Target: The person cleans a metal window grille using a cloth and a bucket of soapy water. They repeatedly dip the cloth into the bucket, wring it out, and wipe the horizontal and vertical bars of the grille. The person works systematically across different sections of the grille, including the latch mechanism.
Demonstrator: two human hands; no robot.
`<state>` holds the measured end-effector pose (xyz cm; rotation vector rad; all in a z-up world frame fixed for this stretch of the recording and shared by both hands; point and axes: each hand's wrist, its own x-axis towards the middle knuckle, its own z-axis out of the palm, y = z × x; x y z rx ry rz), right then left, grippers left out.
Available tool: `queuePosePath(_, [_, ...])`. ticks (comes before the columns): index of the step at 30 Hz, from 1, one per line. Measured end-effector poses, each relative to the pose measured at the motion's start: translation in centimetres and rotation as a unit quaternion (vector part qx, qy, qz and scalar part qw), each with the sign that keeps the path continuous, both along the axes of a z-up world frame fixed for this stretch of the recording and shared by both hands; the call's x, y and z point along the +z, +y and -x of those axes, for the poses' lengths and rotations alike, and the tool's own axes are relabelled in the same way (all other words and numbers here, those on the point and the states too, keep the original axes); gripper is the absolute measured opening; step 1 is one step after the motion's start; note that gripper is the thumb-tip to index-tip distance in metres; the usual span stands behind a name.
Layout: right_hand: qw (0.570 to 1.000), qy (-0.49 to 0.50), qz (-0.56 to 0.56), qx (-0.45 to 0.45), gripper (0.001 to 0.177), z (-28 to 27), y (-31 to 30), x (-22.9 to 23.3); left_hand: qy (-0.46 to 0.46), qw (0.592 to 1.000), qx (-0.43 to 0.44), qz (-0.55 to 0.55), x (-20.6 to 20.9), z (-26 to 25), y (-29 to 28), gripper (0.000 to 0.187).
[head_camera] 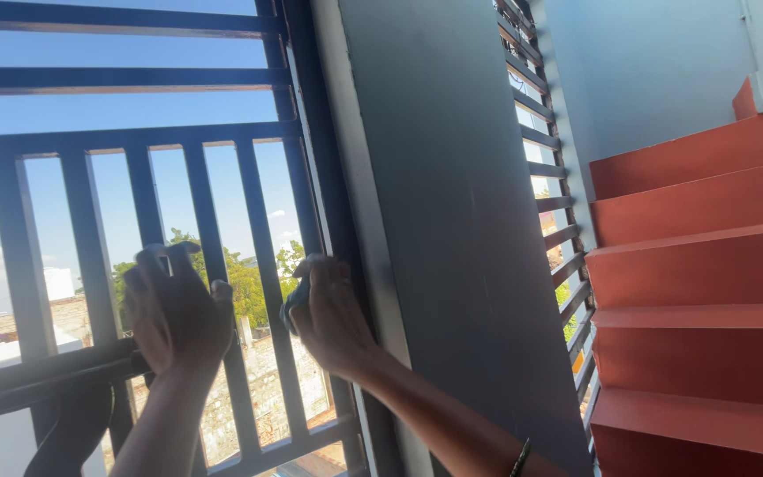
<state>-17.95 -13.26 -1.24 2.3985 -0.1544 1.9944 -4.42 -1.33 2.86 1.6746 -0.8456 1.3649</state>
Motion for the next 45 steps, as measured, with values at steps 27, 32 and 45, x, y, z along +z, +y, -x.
queuePosePath(27, [0.889, 0.023, 0.318, -0.330, 0.012, -3.8, -8.1, 11.7, 0.214, 0.949, -0.153, -0.174, 1.2, -0.8, -3.6, 0.088])
queuePosePath(32, [0.864, -0.058, 0.324, -0.381, 0.017, -5.7, -8.0, 19.6, 0.221, 0.948, -0.145, -0.178, 1.2, -0.1, -3.4, 0.083])
queuePosePath(45, [0.888, 0.257, 0.330, -0.189, 0.011, 2.5, -3.1, -13.1, 0.205, 0.951, -0.142, -0.182, 0.8, -0.5, -3.5, 0.081])
